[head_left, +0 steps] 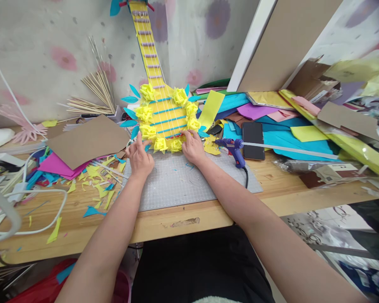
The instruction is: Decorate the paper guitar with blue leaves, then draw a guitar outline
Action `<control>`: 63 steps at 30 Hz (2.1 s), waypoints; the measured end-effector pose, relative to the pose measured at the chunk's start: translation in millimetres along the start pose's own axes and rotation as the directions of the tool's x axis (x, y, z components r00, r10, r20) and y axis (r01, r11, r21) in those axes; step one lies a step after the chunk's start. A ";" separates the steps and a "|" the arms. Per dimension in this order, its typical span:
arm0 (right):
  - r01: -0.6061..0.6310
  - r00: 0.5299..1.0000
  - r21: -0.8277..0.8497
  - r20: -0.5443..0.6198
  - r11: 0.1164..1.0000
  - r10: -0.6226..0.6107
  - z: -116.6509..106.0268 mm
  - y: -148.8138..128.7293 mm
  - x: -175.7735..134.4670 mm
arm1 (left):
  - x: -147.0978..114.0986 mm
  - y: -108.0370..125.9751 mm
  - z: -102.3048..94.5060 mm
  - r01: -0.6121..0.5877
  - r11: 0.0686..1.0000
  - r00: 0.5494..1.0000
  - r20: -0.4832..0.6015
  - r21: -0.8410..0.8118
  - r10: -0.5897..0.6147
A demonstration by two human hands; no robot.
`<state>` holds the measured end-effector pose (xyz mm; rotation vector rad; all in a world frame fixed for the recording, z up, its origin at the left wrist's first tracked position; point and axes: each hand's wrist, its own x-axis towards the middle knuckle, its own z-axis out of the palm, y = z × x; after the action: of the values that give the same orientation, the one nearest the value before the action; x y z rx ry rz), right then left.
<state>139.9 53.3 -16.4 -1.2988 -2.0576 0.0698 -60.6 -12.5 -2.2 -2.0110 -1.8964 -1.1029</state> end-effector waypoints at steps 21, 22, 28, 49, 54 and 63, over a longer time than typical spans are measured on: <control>0.033 0.998 0.015 -0.047 0.999 -0.032 2.5 2.6 -0.3 | 1.5 -3.7 -7.6 0.093 0.996 0.994 -0.051 0.002 -0.092; 0.034 0.998 0.012 -0.048 0.999 -0.033 2.6 2.7 -0.2 | 1.7 -4.3 -8.6 0.120 0.993 0.989 -0.090 -0.016 -0.121; 0.036 0.998 0.018 -0.061 0.999 -0.035 3.1 2.5 -0.2 | 12.2 -0.7 -10.0 0.284 0.957 0.939 -0.187 -0.051 -0.289; 0.031 0.999 0.022 -0.039 0.999 -0.030 1.4 1.6 0.6 | 48.8 2.8 -0.4 0.408 0.904 0.908 0.048 0.129 -0.417; 0.018 0.999 0.011 -0.036 1.000 -0.018 3.4 1.3 1.7 | 47.9 5.2 2.7 0.433 0.892 0.900 -0.003 0.128 -0.436; 0.016 0.998 0.016 -0.060 1.000 -0.015 3.8 -1.2 1.4 | 52.6 4.4 4.8 0.478 0.865 0.876 -0.013 0.152 -0.481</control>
<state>136.4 55.0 -18.1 -1.2605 -2.0116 0.0400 -58.9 31.3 27.7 -1.5129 -2.4937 -0.9878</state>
